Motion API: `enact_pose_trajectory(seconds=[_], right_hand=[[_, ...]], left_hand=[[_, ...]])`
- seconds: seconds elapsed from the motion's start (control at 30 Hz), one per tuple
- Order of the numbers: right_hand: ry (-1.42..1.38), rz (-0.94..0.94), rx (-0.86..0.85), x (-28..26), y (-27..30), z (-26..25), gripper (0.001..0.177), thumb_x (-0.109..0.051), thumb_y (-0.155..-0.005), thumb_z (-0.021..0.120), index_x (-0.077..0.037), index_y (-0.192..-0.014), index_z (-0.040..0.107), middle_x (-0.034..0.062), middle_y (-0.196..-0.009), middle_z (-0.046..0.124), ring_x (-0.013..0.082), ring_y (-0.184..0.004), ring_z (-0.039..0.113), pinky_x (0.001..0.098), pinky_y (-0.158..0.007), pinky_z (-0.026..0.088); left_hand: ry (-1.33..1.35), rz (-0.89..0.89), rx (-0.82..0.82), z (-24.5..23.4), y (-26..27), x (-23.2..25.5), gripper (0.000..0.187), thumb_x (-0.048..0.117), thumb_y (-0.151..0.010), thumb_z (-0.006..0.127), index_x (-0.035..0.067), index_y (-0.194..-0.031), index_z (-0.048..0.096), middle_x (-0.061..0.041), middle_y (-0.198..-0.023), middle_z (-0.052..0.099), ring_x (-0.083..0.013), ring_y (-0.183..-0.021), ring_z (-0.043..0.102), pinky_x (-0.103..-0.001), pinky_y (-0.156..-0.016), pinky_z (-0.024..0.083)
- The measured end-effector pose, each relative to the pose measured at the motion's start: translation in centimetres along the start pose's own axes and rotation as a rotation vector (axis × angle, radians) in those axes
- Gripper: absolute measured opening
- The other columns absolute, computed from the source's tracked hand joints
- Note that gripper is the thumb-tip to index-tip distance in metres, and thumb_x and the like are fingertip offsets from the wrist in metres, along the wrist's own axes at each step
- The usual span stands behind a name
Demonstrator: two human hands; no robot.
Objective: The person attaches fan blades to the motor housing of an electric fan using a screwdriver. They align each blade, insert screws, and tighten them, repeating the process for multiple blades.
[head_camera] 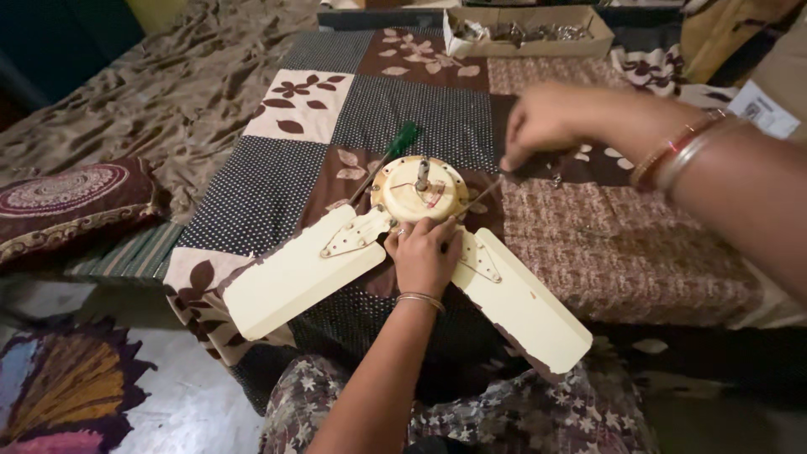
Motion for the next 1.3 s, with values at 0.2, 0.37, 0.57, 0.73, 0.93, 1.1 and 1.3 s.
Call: enact_pose_trajectory(seconds=[0.2,0.37,0.57,0.73,0.93,1.1,1.3], right_hand=[[-0.344,0.103,0.284,7.6,3.8,4.0,0.037,-0.030,-0.092,0.072,-0.013,-0.125,0.072,0.0108,-0.113,0.070,0.0192,-0.077,0.063,0.0336,-0.067,0.051],[-0.662,0.127,0.347,9.2,3.7,14.0,0.056,-0.022,-0.096,0.061,-0.018,-0.151,0.046,0.0124,-0.128,0.065,0.0240,-0.092,0.068,0.0342,-0.074,0.055],[-0.439,-0.114,0.646,9.3,0.4,18.7,0.061,-0.023,-0.092,0.071,-0.013,-0.148,0.050,0.0177,-0.150,0.048,0.0362,-0.131,0.051,0.0471,-0.104,0.048],[-0.572,-0.031,0.593,12.0,-1.1,21.1,0.063,-0.029,-0.091,0.072,-0.011,-0.147,0.047,0.0175,-0.147,0.047,0.0368,-0.130,0.052,0.0493,-0.106,0.046],[-0.614,-0.125,0.722,12.4,-0.9,20.8,0.053,-0.024,-0.094,0.072,-0.007,-0.141,0.053,0.0174,-0.139,0.056,0.0341,-0.127,0.056,0.0456,-0.107,0.046],[-0.755,-0.078,0.675,13.3,-0.8,20.9,0.050,-0.027,-0.092,0.070,-0.011,-0.138,0.058,0.0151,-0.130,0.065,0.0299,-0.116,0.065,0.0415,-0.099,0.052],[-0.712,-0.030,0.643,13.1,-0.5,20.4,0.046,-0.026,-0.092,0.070,-0.009,-0.134,0.061,0.0155,-0.133,0.063,0.0320,-0.117,0.063,0.0435,-0.098,0.051]], left_hand=[[-0.016,-0.008,-0.019,0.2,0.0,0.0,0.021,0.033,-0.084,0.076,0.023,-0.101,0.081,0.002,-0.099,0.071,-0.0252,-0.104,0.062,-0.051,-0.096,0.035],[-0.120,-0.018,-0.128,0.7,0.0,0.7,0.030,0.031,-0.087,0.072,0.025,-0.116,0.076,-0.001,-0.107,0.067,-0.0258,-0.109,0.059,-0.050,-0.100,0.035],[-0.191,0.175,-0.346,3.2,0.0,2.5,0.041,0.014,-0.090,0.058,0.026,-0.128,0.071,0.002,-0.130,0.065,-0.0234,-0.129,0.053,-0.051,-0.109,0.030],[-0.084,0.213,-0.439,4.5,0.1,3.1,0.039,0.016,-0.092,0.054,0.025,-0.126,0.071,0.005,-0.132,0.067,-0.0200,-0.138,0.049,-0.057,-0.115,0.023],[-0.060,0.196,-0.442,3.5,0.3,4.3,0.031,0.031,-0.089,0.060,0.022,-0.116,0.073,-0.001,-0.125,0.069,-0.0239,-0.135,0.050,-0.062,-0.115,0.017],[-0.092,0.105,-0.575,2.7,0.3,3.9,0.025,0.037,-0.095,0.057,0.025,-0.108,0.075,0.001,-0.110,0.072,-0.0176,-0.117,0.062,-0.061,-0.116,0.021],[-0.132,0.153,-0.551,-0.5,-0.8,3.9,0.029,0.040,-0.095,0.056,0.020,-0.090,0.077,0.002,-0.101,0.075,-0.0178,-0.107,0.067,-0.061,-0.113,0.022]])
Point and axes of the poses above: each hand's wrist, its own y-axis away from the middle knuckle, its own z-axis out of the palm, x = y × z, the point moved 9 cm from there along -y, towards the middle knuckle
